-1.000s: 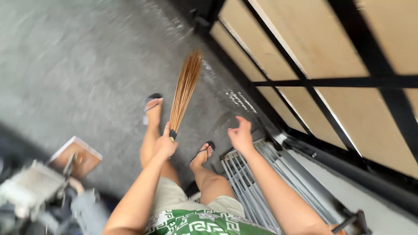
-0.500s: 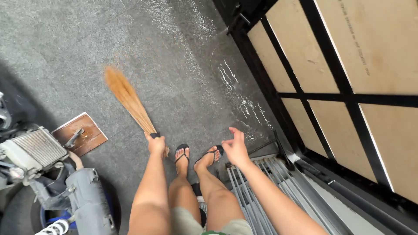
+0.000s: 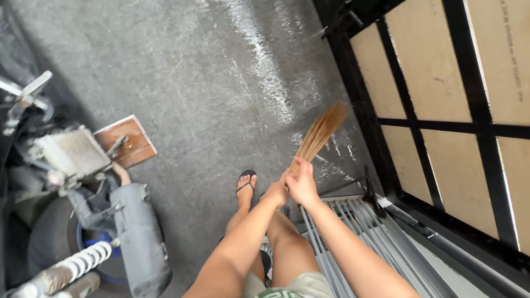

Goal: The person picks up a broom and sweeps water across the floor, then stops to pick up a fallen stick and place it back into the broom before continuing to sweep.

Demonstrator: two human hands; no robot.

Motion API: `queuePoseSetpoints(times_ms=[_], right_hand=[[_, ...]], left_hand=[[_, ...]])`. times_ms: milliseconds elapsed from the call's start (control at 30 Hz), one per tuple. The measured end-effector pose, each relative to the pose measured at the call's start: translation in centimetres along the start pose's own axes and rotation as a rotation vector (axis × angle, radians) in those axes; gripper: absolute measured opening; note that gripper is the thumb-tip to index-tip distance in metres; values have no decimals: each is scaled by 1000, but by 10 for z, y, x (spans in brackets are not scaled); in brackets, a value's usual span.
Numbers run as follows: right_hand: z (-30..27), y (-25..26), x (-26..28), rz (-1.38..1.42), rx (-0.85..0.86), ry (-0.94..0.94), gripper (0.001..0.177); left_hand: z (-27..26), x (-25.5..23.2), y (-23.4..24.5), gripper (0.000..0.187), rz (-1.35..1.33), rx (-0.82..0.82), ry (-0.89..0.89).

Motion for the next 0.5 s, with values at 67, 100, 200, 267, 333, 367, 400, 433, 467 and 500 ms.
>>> queuePoseSetpoints(times_ms=[67,100,200,267,333,367,400,433,467,500], right_hand=[[-9,-8,24,61,29,-26,62],[-10,-15,18,59,32,-26,62],[-19,-30,4,75,33,19,62],[-27,-37,2,48,22,66,63],[-31,-44,-15,39,12,67,64],[-33,-47,-24,31,6,67,64],[-36,-47,-24,31,2,66,64],[-39,-47,-25,28,-3,49,64],[-42,-47,-27,25,-8,31,64],[-43,-47,-35,25,-14,29,64]], left_hand=[[-62,4,30,93,-22,-99,193],[-68,36,26,93,-25,-99,195],[-115,82,53,114,276,-1020,-501],[-126,142,55,102,-47,-358,485],[-101,197,30,103,-213,-454,546],[-89,227,17,105,-382,-549,608],[-75,230,5,105,-380,-547,605],[-61,235,-10,105,-536,-501,637],[-46,239,-26,104,-692,-452,667],[-24,240,-54,104,-689,-449,664]])
Point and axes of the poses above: each hand's wrist, its own z-axis towards the middle knuckle, its own y-axis out of the back of the hand, x = y × z, the point moved 4 cm from there along z, towards the middle knuckle, and after that the axes turned 1 degree about -x, right-handed, at the moved point
